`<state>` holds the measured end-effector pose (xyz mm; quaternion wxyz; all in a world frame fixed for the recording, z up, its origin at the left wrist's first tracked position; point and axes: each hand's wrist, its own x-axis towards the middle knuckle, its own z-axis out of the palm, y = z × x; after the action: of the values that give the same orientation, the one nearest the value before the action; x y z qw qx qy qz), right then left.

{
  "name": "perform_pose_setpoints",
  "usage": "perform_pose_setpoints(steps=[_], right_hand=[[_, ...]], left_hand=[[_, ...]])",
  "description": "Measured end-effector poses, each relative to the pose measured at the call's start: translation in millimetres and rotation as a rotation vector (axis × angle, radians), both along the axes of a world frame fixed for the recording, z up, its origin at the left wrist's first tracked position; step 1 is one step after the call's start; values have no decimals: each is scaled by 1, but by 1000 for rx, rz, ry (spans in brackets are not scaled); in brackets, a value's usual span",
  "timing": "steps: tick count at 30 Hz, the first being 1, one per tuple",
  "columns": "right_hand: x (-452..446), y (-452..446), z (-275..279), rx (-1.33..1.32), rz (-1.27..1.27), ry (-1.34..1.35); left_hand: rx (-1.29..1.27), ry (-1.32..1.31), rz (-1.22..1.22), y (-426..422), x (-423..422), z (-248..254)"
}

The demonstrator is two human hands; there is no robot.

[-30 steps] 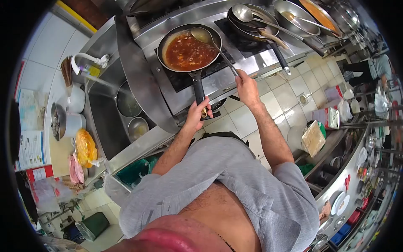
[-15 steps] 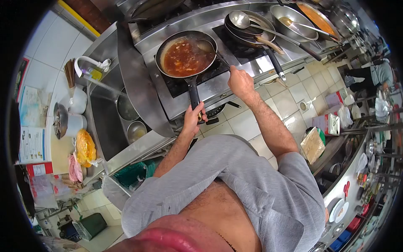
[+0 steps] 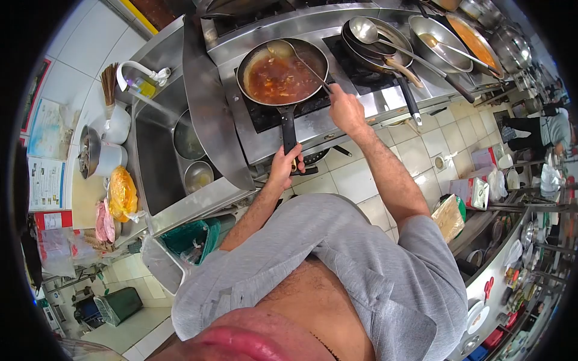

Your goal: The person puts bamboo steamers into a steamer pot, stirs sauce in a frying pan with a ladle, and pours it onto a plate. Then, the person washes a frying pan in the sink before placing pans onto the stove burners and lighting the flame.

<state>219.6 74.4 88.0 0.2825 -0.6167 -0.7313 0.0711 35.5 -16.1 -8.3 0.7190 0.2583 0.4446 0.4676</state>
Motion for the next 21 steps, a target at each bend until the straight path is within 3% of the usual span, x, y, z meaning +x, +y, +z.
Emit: perform_pose_setpoints(steps=[2,12,14,15,17,21], right_hand=[[4,-1,9,-93,-62,36],[26,-9,8,60,-79,37],[21,-15,10,-46,-79,287],[22,-13,5,-52,-76,288],[27,-6,-8,-399,-40,542],[38,-3,-18,-358,-16,362]], left_hand=[[4,-6,11,1,0,-1],[37,-4,-3,1,0,-5],[47,-9,-4,1,-1,-6],[45,0,-6,2,-1,-6],[44,8,-10,0,0,-5],[38,3,15,-2,0,1]])
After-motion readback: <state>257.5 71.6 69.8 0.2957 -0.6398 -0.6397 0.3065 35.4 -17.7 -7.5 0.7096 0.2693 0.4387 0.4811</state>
